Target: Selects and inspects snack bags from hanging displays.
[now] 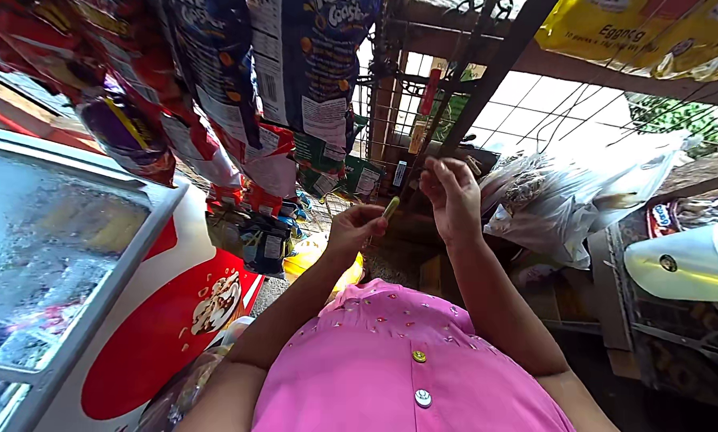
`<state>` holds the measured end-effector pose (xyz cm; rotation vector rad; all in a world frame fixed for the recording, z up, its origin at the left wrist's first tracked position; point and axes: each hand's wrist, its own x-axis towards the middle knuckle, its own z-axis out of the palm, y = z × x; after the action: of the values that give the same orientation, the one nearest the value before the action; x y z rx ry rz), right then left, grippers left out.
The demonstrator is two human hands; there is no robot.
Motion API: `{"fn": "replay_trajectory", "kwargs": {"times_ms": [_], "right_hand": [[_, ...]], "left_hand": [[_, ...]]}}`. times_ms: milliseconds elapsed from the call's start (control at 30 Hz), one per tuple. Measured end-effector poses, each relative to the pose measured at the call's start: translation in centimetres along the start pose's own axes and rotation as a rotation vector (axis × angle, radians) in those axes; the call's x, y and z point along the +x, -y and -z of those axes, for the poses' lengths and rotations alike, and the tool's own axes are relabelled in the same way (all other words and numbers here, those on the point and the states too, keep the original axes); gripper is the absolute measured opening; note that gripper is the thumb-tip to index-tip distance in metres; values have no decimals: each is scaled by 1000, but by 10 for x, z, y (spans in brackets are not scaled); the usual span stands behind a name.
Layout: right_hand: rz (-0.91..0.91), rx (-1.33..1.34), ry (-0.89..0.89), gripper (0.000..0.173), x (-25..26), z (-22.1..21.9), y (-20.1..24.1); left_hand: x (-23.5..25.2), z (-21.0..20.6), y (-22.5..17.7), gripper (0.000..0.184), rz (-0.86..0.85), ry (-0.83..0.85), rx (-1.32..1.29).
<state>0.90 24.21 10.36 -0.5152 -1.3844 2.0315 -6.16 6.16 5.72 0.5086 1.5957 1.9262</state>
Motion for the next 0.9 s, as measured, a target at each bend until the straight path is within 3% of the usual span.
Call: {"fn": "replay_trajectory", "kwargs": {"times_ms": [133,300,500,667,800,900], "right_hand": [[-110,-65,24,9,-39,35,-25],[-245,-84,-90,9,-65,68,-36],[-275,-58,-210,8,-82,87,-36],[-323,-69,-259,7,-91,100,-36],[-355,-207,-185,14,-104,110,-31],[-253,-360,57,22,-124,130,-14]], "left_hand": [[45,-22,-12,14,-95,-95,-76],[80,-41,-21,17,-228,-244,-97],[97,-56,-12,17,-260,-344,-150],[105,-64,-19,10,-278,-322,-104],[113,-57,-13,9,-352,-189,-36],[106,-50,2,23,-378,-204,50]]}}
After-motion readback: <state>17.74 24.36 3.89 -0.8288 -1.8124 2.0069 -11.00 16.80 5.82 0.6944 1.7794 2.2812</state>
